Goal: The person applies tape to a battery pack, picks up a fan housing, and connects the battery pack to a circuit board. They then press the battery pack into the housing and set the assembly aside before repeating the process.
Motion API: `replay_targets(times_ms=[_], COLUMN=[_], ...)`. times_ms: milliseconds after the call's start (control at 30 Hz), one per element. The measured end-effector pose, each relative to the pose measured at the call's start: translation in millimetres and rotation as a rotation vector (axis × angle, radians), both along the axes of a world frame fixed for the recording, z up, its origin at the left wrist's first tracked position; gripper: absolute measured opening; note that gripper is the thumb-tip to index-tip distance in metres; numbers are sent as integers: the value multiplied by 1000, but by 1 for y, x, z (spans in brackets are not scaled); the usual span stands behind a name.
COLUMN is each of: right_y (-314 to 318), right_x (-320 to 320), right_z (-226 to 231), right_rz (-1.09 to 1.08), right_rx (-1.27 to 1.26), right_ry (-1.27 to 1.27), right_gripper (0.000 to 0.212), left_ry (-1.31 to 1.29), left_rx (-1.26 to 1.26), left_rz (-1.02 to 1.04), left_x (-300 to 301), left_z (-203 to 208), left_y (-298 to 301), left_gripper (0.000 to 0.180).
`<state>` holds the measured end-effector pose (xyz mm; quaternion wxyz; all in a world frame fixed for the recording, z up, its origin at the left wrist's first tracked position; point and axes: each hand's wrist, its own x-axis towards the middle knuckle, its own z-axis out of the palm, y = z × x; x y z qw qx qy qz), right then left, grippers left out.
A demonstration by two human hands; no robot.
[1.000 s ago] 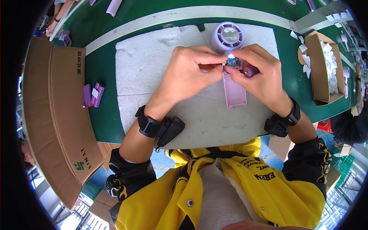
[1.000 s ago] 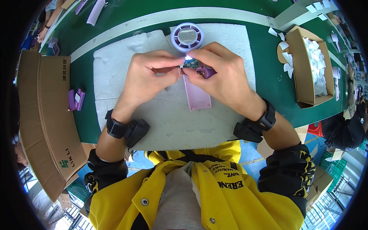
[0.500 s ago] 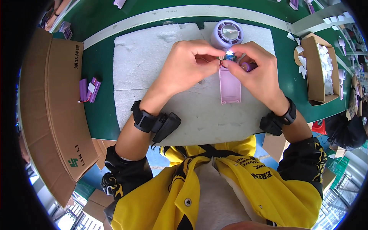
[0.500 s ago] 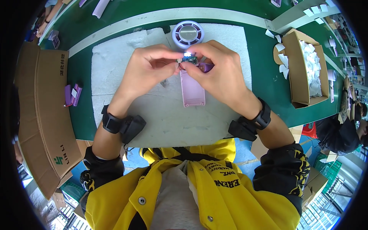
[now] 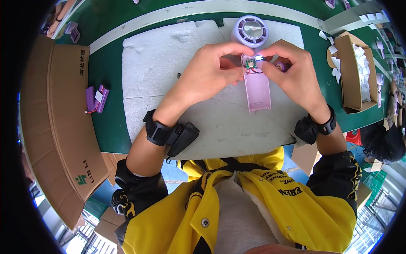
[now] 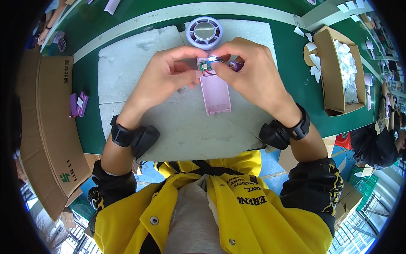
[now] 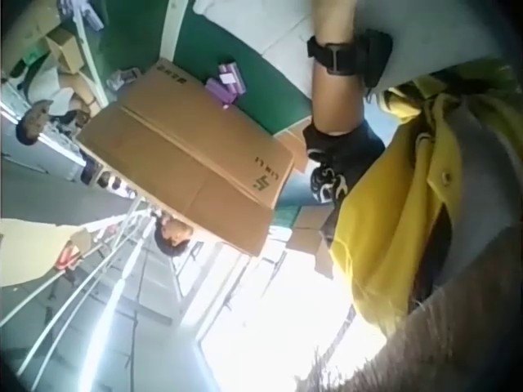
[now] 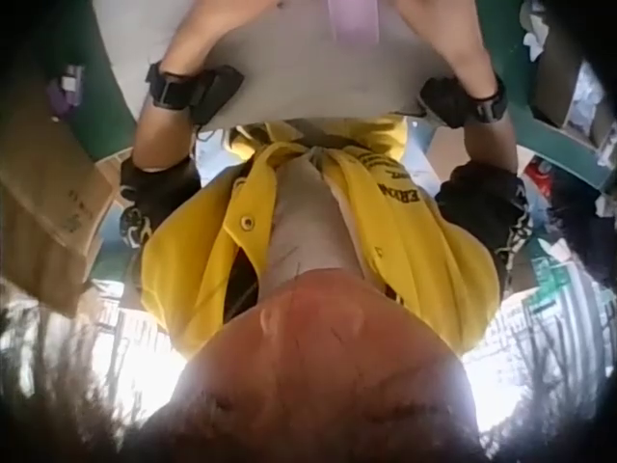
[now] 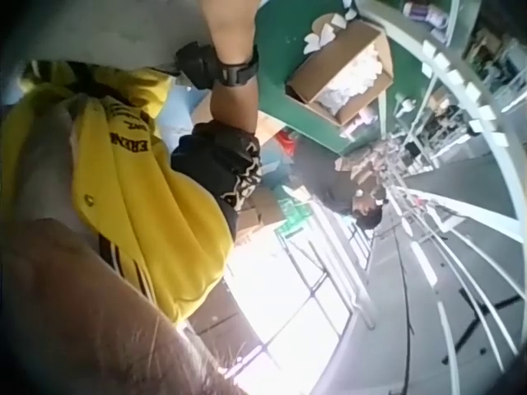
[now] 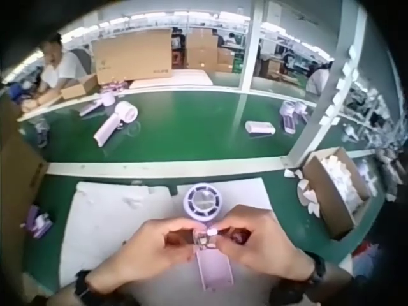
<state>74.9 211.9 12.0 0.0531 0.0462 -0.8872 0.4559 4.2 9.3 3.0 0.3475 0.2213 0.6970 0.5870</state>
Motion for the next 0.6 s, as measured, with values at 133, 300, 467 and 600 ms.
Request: replay_targets(times_ms=[133, 300, 467, 600], right_y=[-1, -8, -14, -12], right_x=[1, 3, 5, 5], right_z=[-2, -5, -6, -8], right_rz=[51, 5, -56, -53], right_rx=[97, 153, 117, 155], right_ry=[121, 199, 176, 199], right_gripper=[19, 17, 17, 16], left_ry=[51, 57, 49, 48], left_rx=[27, 50, 112, 120], left_rz=[-41, -22, 1, 16], left_x=[-2, -2, -2, -1], left_z=[-2, -4, -12, -14], left_y=[-1, 0, 0, 1], left_gripper=[31, 29, 29, 28])
